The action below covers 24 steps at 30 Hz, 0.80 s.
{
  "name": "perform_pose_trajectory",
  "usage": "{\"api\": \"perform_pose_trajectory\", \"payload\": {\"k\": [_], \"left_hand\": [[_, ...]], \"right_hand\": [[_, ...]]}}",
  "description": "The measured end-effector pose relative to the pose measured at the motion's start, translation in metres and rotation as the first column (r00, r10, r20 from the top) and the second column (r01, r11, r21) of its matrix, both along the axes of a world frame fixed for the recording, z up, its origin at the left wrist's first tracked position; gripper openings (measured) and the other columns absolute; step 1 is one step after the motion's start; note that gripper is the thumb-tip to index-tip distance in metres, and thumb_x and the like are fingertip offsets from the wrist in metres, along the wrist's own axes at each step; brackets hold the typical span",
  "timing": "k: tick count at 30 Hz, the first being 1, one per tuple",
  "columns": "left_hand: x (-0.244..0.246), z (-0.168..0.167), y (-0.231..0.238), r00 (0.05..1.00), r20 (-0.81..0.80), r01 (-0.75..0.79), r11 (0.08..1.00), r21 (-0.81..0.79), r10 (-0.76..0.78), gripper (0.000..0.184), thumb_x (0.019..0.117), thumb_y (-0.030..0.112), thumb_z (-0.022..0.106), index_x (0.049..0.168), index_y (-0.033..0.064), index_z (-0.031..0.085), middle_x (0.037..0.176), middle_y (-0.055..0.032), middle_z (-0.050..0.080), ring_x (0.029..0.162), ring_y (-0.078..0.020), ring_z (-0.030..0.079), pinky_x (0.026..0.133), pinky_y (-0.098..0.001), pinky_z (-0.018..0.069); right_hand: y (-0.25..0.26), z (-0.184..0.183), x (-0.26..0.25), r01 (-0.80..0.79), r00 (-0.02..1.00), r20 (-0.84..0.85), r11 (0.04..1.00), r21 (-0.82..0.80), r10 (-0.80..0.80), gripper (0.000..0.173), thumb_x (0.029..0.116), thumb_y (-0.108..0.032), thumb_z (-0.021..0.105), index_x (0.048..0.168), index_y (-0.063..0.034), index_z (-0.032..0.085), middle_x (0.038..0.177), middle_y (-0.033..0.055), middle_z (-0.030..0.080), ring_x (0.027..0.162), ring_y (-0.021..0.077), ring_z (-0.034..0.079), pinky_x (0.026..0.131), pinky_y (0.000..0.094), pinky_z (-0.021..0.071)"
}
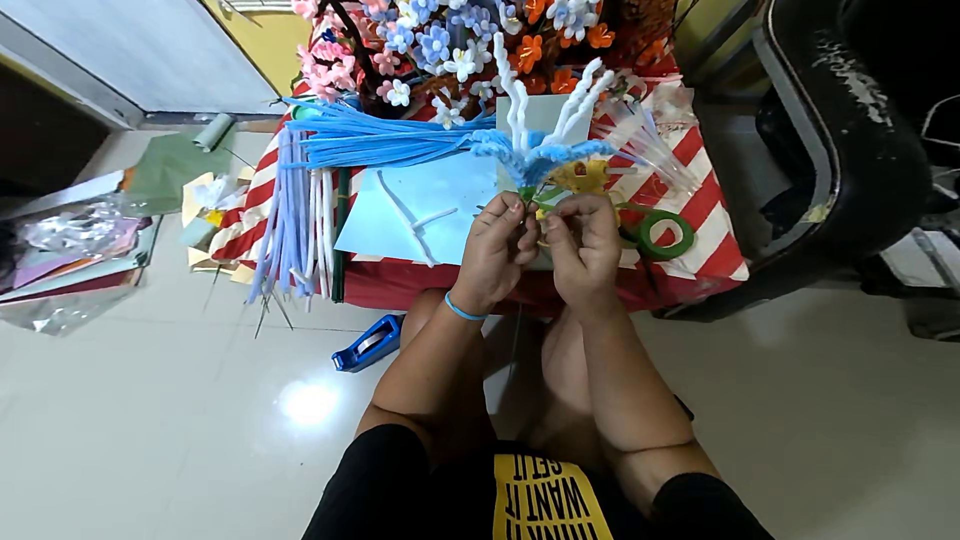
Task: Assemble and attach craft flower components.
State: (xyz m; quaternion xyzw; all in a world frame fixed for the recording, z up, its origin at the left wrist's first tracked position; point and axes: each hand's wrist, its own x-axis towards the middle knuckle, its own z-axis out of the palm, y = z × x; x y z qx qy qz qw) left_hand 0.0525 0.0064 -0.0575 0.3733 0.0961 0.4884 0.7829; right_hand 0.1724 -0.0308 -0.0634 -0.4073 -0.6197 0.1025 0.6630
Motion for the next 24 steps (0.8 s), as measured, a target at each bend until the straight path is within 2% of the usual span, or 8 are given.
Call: {"api": "perform_pose_trajectory", "payload": {"k": [2, 4, 9, 12, 16, 19, 22, 24], "left_hand": [[-0.001, 0.000, 0.001, 1.000, 0.008, -0.011, 1.000, 0.013, 0.011, 0.022, 0.1095, 0.021, 0.043, 0.096, 0.0155, 0.060, 0.080, 0.0020, 0.058, 0.053, -0.0006, 0.049, 0.047, -0.0121, 0.0412], [-0.001, 0.001, 0.001, 1.000, 0.003, -0.015, 1.000, 0.012, 0.015, 0.021, 0.1093, 0.020, 0.044, 0.096, 0.0155, 0.060, 0.080, 0.0024, 0.058, 0.054, -0.0003, 0.050, 0.047, -0.0117, 0.0417], [0.004, -0.001, -0.005, 0.999, -0.045, -0.021, 1.000, 0.016, 0.022, 0.024, 0.1085, 0.017, 0.044, 0.095, 0.0141, 0.063, 0.074, 0.0033, 0.059, 0.053, -0.0004, 0.051, 0.048, -0.0129, 0.0428], [0.009, -0.005, -0.008, 0.998, -0.058, 0.024, 0.999, 0.044, -0.022, 0.023, 0.1071, 0.017, 0.048, 0.093, 0.0132, 0.065, 0.069, 0.0031, 0.058, 0.053, -0.0011, 0.050, 0.048, -0.0143, 0.0425], [0.012, -0.007, -0.008, 0.996, -0.060, 0.066, 0.995, 0.072, -0.062, 0.026, 0.1072, 0.017, 0.047, 0.088, 0.0137, 0.065, 0.065, 0.0044, 0.055, 0.052, -0.0014, 0.049, 0.049, -0.0152, 0.0410], [0.011, -0.007, -0.008, 0.996, -0.055, 0.068, 0.996, 0.062, -0.065, 0.024, 0.1069, 0.017, 0.049, 0.090, 0.0138, 0.066, 0.067, 0.0045, 0.057, 0.052, -0.0003, 0.049, 0.049, -0.0140, 0.0416], [0.010, -0.005, -0.008, 0.996, -0.069, 0.055, 0.998, 0.031, -0.052, 0.025, 0.1076, 0.017, 0.045, 0.092, 0.0141, 0.064, 0.072, 0.0042, 0.058, 0.052, 0.0004, 0.049, 0.048, -0.0128, 0.0413], [0.010, -0.003, -0.008, 0.996, -0.070, 0.048, 0.999, 0.013, -0.047, 0.026, 0.1086, 0.016, 0.042, 0.093, 0.0133, 0.063, 0.072, 0.0039, 0.057, 0.052, 0.0001, 0.048, 0.047, -0.0128, 0.0412]], "right_hand": [[0.001, -0.001, 0.001, 0.028, 0.999, -0.024, 1.000, 0.009, -0.028, 0.005, 0.0996, -0.005, 0.058, 0.101, -0.0006, 0.056, 0.092, 0.0046, 0.057, 0.081, 0.0047, 0.060, 0.074, 0.0192, 0.0545], [0.002, 0.000, 0.003, 0.050, 0.998, -0.047, 0.998, 0.033, -0.049, 0.016, 0.1003, -0.010, 0.061, 0.086, -0.0030, 0.060, 0.087, 0.0025, 0.058, 0.082, 0.0053, 0.058, 0.075, 0.0195, 0.0516], [-0.001, 0.004, 0.002, -0.108, 0.981, -0.166, 0.993, -0.052, 0.098, 0.015, 0.1008, -0.009, 0.061, 0.112, -0.0007, 0.066, 0.108, 0.0030, 0.060, 0.093, 0.0044, 0.061, 0.082, 0.0204, 0.0548], [-0.003, 0.002, 0.001, -0.226, 0.919, -0.354, 0.968, -0.105, 0.176, 0.009, 0.0976, -0.014, 0.068, 0.105, -0.0095, 0.069, 0.106, -0.0024, 0.061, 0.083, 0.0023, 0.062, 0.071, 0.0201, 0.0578], [-0.006, 0.005, 0.002, -0.258, 0.870, -0.459, 0.960, -0.110, 0.181, 0.006, 0.0932, -0.009, 0.072, 0.098, -0.0120, 0.071, 0.098, -0.0033, 0.064, 0.071, 0.0021, 0.062, 0.061, 0.0193, 0.0575], [-0.005, 0.006, 0.004, -0.291, 0.863, -0.455, 0.952, -0.091, 0.221, 0.008, 0.0966, -0.011, 0.068, 0.102, -0.0129, 0.072, 0.103, -0.0050, 0.066, 0.079, 0.0005, 0.063, 0.070, 0.0191, 0.0571], [-0.005, 0.007, 0.005, -0.297, 0.852, -0.479, 0.948, -0.111, 0.211, 0.019, 0.1042, -0.035, 0.058, 0.101, -0.0234, 0.072, 0.105, -0.0130, 0.067, 0.093, -0.0018, 0.063, 0.081, 0.0193, 0.0549], [-0.004, 0.007, 0.005, -0.286, 0.847, -0.499, 0.949, -0.134, 0.184, 0.028, 0.1079, -0.038, 0.048, 0.108, -0.0206, 0.071, 0.107, -0.0111, 0.067, 0.095, 0.0001, 0.063, 0.083, 0.0210, 0.0543]]}}
